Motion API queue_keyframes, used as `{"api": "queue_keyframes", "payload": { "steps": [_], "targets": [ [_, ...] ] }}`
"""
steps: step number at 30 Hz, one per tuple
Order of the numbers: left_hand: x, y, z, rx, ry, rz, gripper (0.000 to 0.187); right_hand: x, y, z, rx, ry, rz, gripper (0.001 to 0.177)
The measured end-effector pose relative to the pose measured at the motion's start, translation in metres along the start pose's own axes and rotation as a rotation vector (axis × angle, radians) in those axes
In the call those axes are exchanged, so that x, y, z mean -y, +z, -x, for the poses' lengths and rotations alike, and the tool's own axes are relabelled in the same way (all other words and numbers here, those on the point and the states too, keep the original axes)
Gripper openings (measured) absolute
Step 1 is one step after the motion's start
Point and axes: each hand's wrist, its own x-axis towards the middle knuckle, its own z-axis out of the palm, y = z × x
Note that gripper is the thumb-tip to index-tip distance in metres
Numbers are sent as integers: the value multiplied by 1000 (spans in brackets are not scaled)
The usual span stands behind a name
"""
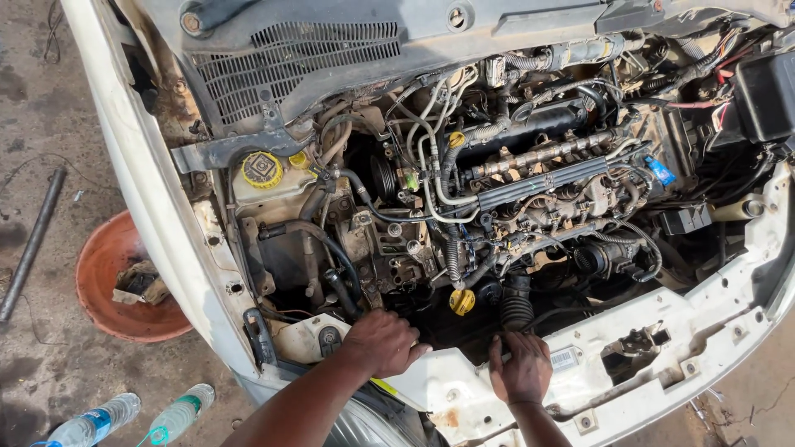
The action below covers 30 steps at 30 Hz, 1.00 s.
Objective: Inspecting and connecting electrical and mechanical components within a vehicle's engine bay.
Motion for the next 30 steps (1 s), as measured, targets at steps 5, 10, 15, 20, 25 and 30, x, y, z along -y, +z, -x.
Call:
{"api": "queue_keyframes", "payload": {
  "steps": [5,10,15,20,25,30],
  "targets": [
    [2,0,3,-15,16,21,71,0,3,0,35,41,12,26],
    [5,6,1,-21,37,33,74,-5,8,1,30,-9,52,30],
    [11,17,-4,-59,69,-11,74,-5,11,-2,116,11,83,33],
    [8,11,-2,-61,60,-8,75,3,-5,-12,265,-162,120,35],
    [7,16,-5,-81,41,-20,75,10,-12,-16,286,-104,98,34],
    [5,11,-7,-52,51,-27,73,15,-22,-16,262,-49,58,34]
  ]
}}
